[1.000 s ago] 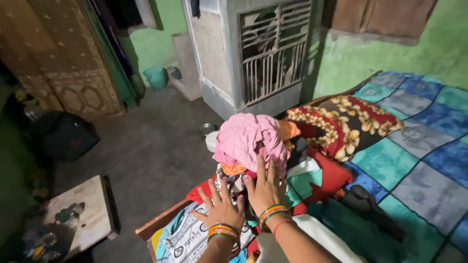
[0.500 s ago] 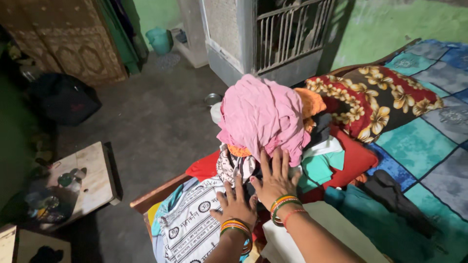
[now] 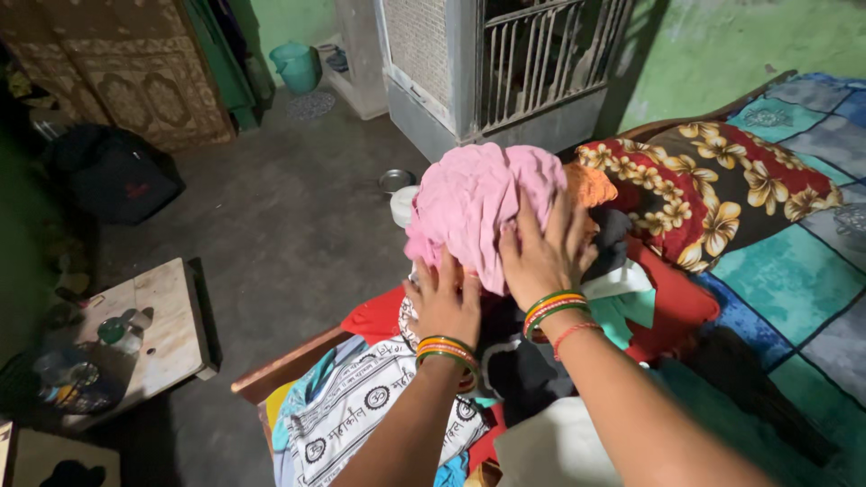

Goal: The person folds several clothes on a bed and then transfers them to a bucket.

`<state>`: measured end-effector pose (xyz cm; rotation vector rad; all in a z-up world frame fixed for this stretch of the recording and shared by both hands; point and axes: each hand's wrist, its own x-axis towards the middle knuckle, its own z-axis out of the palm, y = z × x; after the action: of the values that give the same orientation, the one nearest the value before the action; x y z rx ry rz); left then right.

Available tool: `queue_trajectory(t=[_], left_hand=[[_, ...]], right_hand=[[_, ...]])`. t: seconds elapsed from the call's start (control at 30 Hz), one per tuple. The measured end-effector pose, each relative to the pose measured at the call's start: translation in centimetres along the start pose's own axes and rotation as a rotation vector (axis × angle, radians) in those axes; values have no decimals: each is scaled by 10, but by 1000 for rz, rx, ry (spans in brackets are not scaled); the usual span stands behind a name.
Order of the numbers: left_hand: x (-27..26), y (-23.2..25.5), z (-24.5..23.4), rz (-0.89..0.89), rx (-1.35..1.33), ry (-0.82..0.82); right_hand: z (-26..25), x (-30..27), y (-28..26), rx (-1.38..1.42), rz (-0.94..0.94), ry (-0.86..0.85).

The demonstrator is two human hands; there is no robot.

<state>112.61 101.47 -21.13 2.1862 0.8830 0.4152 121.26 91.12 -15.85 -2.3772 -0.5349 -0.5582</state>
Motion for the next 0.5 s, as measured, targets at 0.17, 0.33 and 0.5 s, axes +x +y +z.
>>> queue_trajectory(t=[0.17, 0.33, 0.5], left_hand=[[12, -18, 23, 46, -55, -36], [28, -20, -7, -45, -145, 285], [67, 29, -37, 400, -333, 653]], right_hand=[[19, -9, 18, -122, 45, -293], [-6, -2, 23, -14, -11, -70], [-34, 35, 14, 296, -90, 286]])
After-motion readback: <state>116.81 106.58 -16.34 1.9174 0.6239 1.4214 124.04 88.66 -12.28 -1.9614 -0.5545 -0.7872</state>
